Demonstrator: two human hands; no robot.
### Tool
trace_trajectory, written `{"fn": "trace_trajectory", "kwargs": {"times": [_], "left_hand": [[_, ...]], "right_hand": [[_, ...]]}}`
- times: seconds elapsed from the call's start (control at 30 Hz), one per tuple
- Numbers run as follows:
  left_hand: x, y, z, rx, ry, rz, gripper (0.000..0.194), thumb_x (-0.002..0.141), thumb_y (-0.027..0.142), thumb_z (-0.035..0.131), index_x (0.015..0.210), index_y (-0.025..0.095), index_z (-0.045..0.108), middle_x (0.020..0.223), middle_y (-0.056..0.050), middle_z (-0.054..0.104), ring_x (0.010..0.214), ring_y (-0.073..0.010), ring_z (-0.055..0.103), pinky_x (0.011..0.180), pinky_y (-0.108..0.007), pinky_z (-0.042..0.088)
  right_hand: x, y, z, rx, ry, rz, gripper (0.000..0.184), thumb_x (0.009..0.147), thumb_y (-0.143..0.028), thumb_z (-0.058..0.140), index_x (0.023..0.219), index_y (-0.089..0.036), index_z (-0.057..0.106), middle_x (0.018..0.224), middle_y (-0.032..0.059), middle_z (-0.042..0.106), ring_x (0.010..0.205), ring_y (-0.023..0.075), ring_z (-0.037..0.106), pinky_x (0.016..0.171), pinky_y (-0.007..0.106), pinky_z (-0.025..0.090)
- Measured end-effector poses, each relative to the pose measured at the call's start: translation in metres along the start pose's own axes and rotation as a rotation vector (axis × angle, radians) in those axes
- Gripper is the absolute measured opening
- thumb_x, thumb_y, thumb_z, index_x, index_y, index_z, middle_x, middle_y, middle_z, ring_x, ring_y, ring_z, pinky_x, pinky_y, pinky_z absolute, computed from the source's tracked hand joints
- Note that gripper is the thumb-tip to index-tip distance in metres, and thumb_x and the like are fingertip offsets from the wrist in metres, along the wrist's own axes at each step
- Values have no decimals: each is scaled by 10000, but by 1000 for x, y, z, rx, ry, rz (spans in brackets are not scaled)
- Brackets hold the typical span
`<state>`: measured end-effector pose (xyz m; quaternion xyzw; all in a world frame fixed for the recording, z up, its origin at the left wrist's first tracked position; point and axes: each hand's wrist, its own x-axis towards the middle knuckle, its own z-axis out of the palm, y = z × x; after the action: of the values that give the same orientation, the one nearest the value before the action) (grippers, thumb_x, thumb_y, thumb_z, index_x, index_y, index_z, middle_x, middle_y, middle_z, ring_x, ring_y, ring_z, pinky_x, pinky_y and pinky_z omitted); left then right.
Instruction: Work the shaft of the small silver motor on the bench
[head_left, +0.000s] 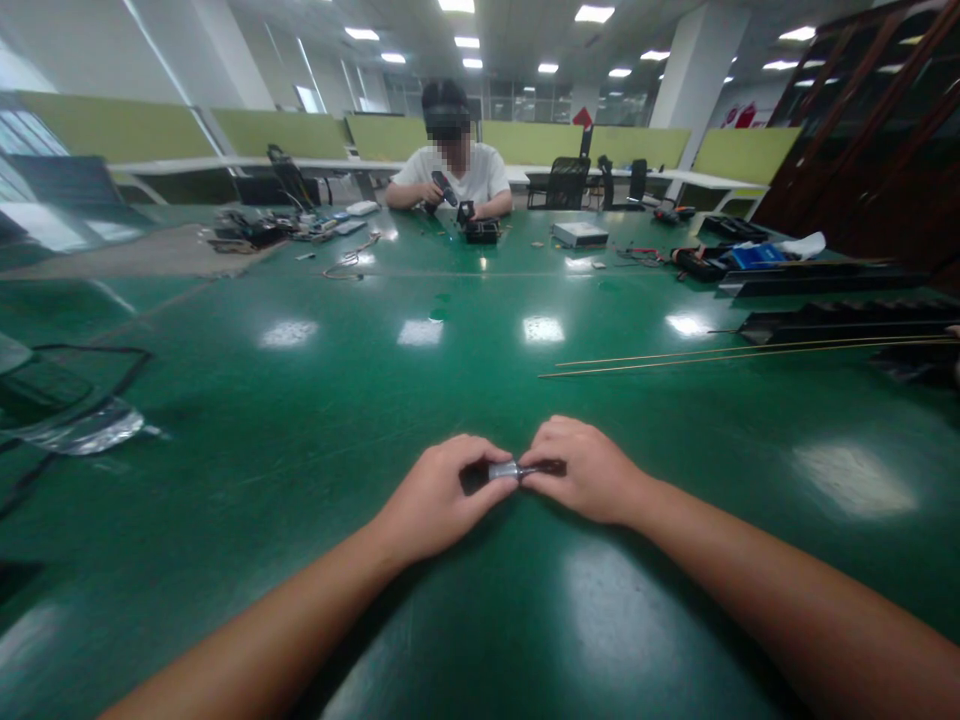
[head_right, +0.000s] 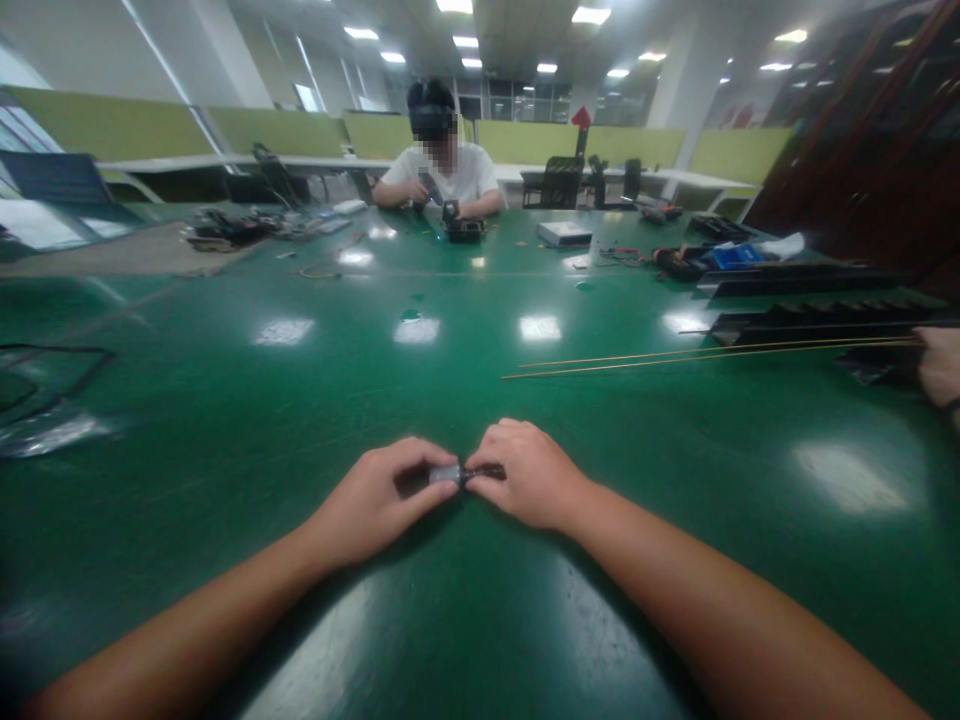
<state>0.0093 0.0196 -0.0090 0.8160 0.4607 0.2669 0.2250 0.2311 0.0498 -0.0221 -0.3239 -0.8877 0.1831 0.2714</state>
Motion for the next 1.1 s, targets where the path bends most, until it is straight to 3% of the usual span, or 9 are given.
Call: {"fn": "trace_trajectory", "kwargs": {"times": [0.37,0.57,1.1], "left_hand": [[1,0,0,-24,20,-11,157,835,282,700,966,198,719,953,-54,739,880,-210,676,810,-322,525],[0,0,1,1,24,6,132,849,274,684,960,203,691,950,-48,715,889,-210,658,817,-329,512],[0,1,2,6,5,9,130,861,257,672,978,199,664,979,-44,689,924,-213,636,838,-339,489]], "right_hand": [[0,-1,0,37,-20,44,165,785,-263,767,941,-211,757,889,38,747,858,188,636,790,316,435],[1,-3,1,9,11,79,76,809,-231,736,879,-218,763,846,27,744,812,168,636,763,307,408],[0,-4,0,34,-18,66,96,814,-215,707,893,-199,760,848,29,730,826,171,618,773,306,415]]}}
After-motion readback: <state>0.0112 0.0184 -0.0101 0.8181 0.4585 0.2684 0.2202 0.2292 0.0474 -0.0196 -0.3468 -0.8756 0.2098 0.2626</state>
